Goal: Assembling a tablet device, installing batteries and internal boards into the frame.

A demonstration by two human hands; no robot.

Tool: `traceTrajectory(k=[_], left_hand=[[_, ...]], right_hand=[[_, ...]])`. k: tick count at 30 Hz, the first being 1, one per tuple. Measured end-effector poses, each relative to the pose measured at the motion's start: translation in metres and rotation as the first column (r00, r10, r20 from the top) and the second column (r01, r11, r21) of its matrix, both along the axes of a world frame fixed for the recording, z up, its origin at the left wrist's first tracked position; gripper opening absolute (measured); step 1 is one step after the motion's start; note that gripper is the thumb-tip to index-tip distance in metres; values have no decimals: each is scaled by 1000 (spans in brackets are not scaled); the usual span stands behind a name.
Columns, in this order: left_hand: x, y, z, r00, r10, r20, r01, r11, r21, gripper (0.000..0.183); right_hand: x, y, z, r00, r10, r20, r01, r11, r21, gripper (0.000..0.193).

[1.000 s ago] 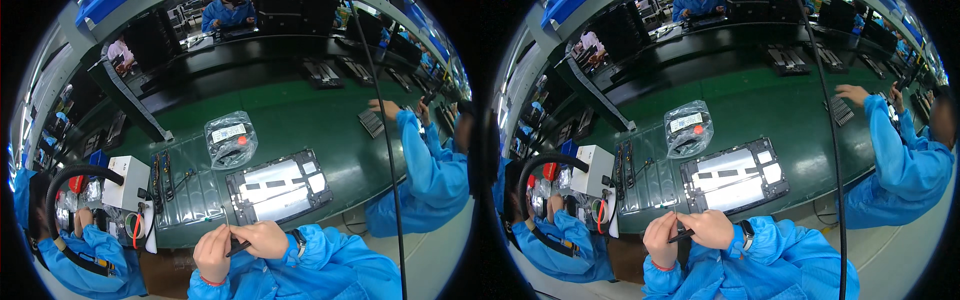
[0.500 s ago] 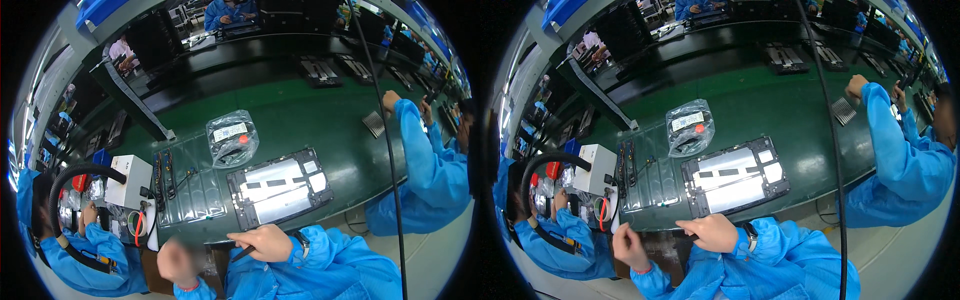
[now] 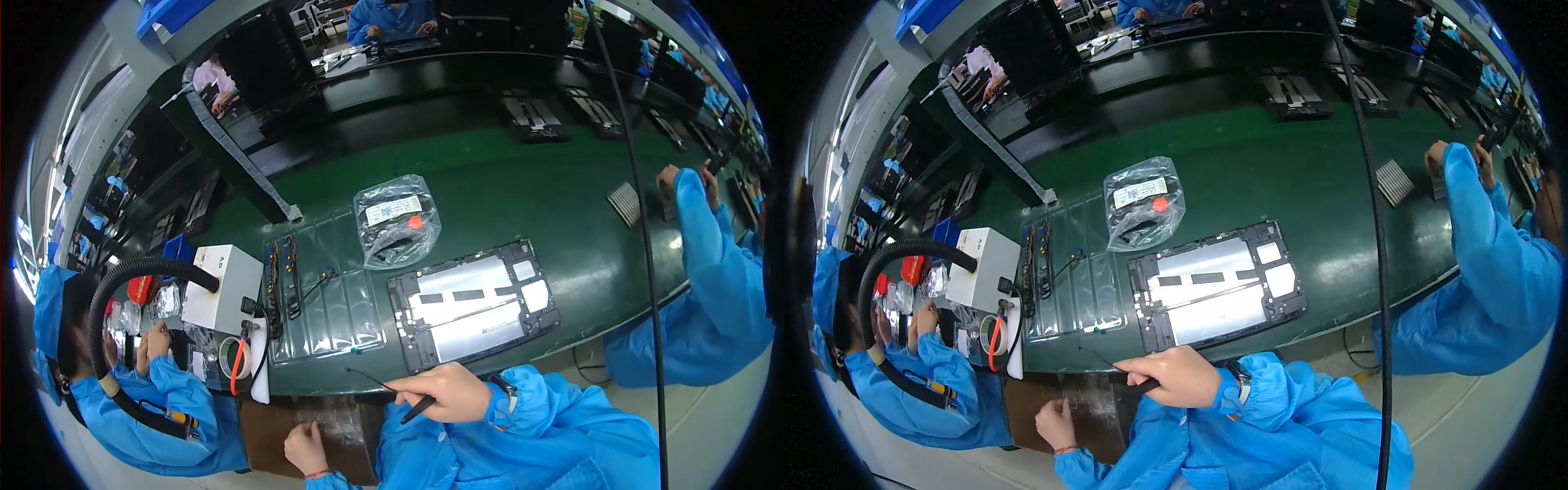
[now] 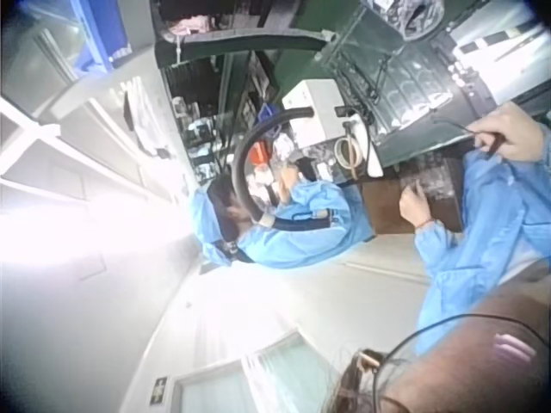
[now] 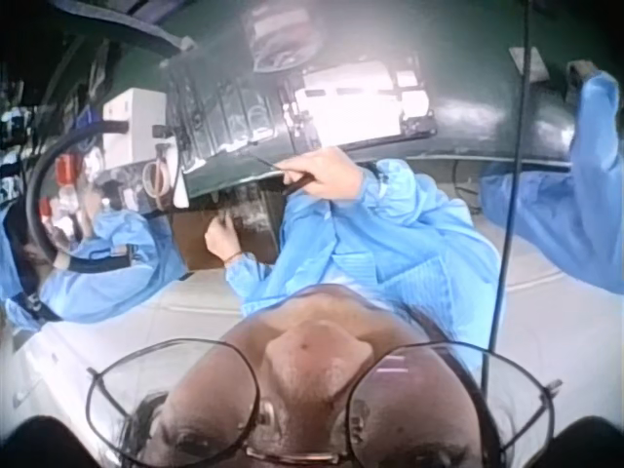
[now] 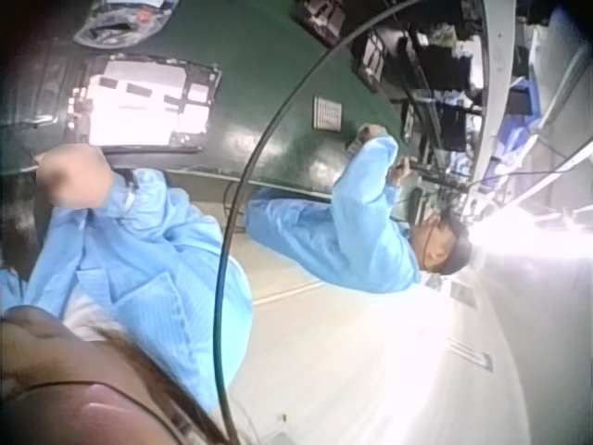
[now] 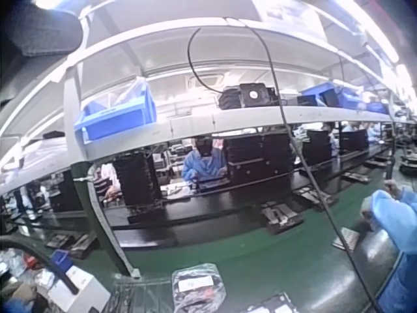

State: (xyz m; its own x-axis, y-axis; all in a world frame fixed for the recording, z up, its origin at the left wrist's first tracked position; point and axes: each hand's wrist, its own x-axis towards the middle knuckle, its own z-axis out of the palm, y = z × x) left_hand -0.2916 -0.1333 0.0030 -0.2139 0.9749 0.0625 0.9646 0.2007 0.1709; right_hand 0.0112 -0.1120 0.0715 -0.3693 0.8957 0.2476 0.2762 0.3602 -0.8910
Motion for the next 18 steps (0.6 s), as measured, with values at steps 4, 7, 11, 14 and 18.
traceTrajectory(k=[4,7,11,14,18], left_hand=[[78,12,72,719,-481,501,187,829,527,21],[122,26,86,327,-571,753,96,813,575,26],[128,30,82,409,-585,700,121,795,594,22],[130,28,81,409,-582,703,87,792,604,22],[130,26,77,564,-651,508,164,692,704,29]], right_hand=[[0,-3,-1,988,104,-114,-110,993,-48,28],[-4,-4,-6,986,83,-143,-100,988,-115,48],[-2,-7,-5,981,34,-193,-59,991,-121,45],[3,-8,-3,973,37,-229,-84,976,-200,45],[4,-2,7,976,-8,-217,0,999,-35,31]])
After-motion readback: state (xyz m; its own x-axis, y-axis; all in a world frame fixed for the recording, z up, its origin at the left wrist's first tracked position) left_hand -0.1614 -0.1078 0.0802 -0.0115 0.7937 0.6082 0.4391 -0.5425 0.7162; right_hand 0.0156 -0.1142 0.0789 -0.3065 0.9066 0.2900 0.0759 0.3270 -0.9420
